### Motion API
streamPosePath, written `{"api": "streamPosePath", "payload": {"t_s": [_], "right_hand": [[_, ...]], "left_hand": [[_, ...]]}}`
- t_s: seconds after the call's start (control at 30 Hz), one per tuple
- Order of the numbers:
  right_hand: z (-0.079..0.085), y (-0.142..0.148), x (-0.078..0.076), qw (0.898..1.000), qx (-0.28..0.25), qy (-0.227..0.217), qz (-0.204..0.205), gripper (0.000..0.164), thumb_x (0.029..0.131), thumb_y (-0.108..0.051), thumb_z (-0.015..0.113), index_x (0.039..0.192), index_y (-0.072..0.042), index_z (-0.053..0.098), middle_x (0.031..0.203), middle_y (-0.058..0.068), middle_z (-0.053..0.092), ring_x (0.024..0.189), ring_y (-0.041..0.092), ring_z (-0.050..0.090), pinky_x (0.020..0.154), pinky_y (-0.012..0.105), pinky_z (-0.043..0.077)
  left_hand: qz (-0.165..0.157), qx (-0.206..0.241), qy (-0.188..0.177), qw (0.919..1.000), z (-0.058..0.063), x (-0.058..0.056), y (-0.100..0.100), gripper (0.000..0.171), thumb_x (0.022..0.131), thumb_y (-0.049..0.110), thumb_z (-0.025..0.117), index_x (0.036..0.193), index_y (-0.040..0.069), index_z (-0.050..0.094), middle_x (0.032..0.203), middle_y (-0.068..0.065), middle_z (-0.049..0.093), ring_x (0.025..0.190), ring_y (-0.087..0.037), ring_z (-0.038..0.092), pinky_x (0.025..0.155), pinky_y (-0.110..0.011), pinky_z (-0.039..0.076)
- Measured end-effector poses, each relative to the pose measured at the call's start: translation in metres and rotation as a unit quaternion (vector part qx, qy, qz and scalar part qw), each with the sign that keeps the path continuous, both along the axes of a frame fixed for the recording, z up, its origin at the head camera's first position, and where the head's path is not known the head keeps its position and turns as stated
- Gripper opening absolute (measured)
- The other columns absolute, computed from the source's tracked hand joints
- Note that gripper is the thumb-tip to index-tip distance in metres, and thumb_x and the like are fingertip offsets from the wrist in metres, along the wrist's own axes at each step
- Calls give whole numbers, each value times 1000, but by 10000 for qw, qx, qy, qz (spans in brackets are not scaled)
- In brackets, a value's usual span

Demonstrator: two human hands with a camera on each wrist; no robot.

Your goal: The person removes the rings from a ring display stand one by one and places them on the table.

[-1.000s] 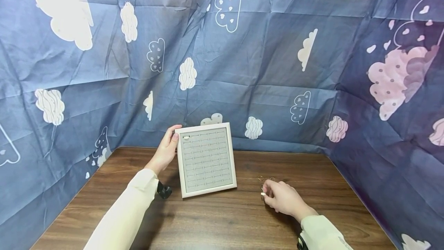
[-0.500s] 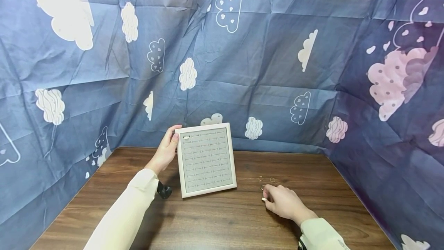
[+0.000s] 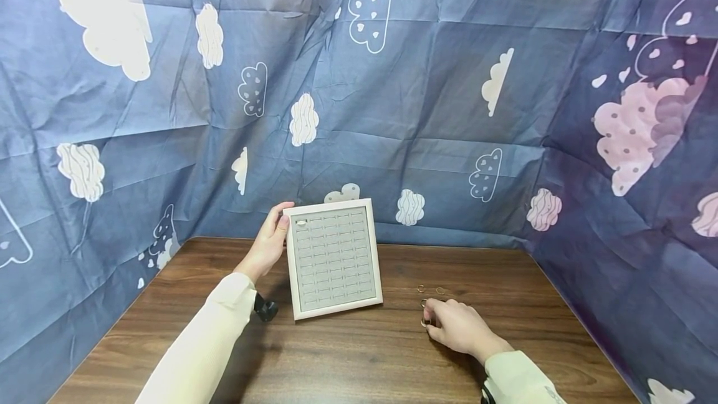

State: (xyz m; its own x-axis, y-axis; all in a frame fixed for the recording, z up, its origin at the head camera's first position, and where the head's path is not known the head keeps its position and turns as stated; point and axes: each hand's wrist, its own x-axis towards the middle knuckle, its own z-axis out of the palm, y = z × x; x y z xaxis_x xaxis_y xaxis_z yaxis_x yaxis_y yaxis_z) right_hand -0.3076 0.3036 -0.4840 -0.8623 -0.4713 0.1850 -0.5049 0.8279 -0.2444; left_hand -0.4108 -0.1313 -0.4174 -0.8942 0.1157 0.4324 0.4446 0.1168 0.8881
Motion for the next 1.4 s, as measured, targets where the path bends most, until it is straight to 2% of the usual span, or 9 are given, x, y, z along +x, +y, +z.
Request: {"api": "streamPosePath", "payload": {"t_s": [0.13, 0.27, 0.4, 0.53, 0.67, 0.8, 0.97, 1.2, 1.4], "right_hand": [[6, -6, -4, 9995, -248, -202, -39, 17, 97, -21, 78, 98, -23, 62, 65, -22, 54, 49, -7, 49, 55, 24, 41], [17, -17, -10, 9981, -516, -330, -110, 12, 100, -18, 74, 104, -18, 63, 65, -18, 60, 43, -5, 53, 56, 25, 46], [30, -33, -19, 9983, -540, -82, -184, 12, 99, -18, 74, 106, -18, 64, 68, -19, 64, 47, -6, 54, 60, 26, 47], [41, -53, -29, 9980, -579, 208, -151, 11, 98, -17, 73, 104, -19, 65, 73, -19, 67, 51, -6, 56, 65, 29, 50], [50, -76, -40, 9964, -620, 564, -96, 11, 96, -17, 74, 103, -20, 66, 75, -18, 69, 61, -3, 60, 67, 33, 52], [59, -101, -51, 9935, -745, 863, -13, 10, 95, -17, 74, 100, -20, 67, 77, -14, 71, 69, 2, 61, 67, 33, 52], [73, -131, -60, 9901, -1175, 762, -44, 7, 97, -15, 71, 103, -16, 68, 77, -9, 71, 64, 4, 60, 64, 31, 51], [87, -167, -71, 9864, -1540, 568, -103, 11, 99, -16, 71, 109, -16, 69, 88, -2, 78, 77, 10, 68, 74, 36, 56], [96, -190, -73, 9833, -1749, 510, 24, 13, 100, -18, 70, 113, -15, 69, 90, -1, 78, 78, 12, 68, 77, 38, 56]], "left_hand": [[7, 3, -46, 10000, 1, 1, 0, 41, 119, 22, 35, 158, 11, 41, 128, -26, 67, 99, -13, 67, 91, -29, 52], [-8, -9, -29, 10000, 1, 0, 0, 42, 119, 21, 35, 159, 9, 40, 128, -26, 66, 99, -13, 67, 90, -29, 53], [-39, -16, 9, 10000, 0, -1, 0, 43, 119, 21, 34, 160, 7, 39, 129, -28, 66, 99, -13, 68, 90, -30, 53], [-52, -59, -18, 10000, 1, -1, 0, 42, 119, 21, 34, 159, 10, 40, 131, -28, 66, 102, -14, 67, 93, -31, 52], [-61, -31, -86, 9999, 2, 1, 0, 41, 119, 21, 34, 159, 14, 41, 131, -26, 66, 101, -14, 67, 92, -30, 53], [-8, -12, -64, 10000, 2, 2, 0, 41, 119, 20, 35, 158, 12, 42, 129, -27, 67, 99, -14, 67, 91, -30, 52], [6, -33, -75, 10000, 1, 1, 0, 40, 119, 20, 35, 158, 11, 42, 130, -28, 66, 101, -17, 67, 92, -30, 52], [14, 13, -8, 10000, 1, 1, 0, 40, 119, 19, 35, 158, 10, 42, 129, -28, 66, 100, -14, 67, 92, -28, 52], [33, -25, -44, 10000, 2, 1, 1, 41, 119, 19, 35, 159, 10, 41, 128, -28, 66, 98, -13, 67, 92, -29, 52]]}}
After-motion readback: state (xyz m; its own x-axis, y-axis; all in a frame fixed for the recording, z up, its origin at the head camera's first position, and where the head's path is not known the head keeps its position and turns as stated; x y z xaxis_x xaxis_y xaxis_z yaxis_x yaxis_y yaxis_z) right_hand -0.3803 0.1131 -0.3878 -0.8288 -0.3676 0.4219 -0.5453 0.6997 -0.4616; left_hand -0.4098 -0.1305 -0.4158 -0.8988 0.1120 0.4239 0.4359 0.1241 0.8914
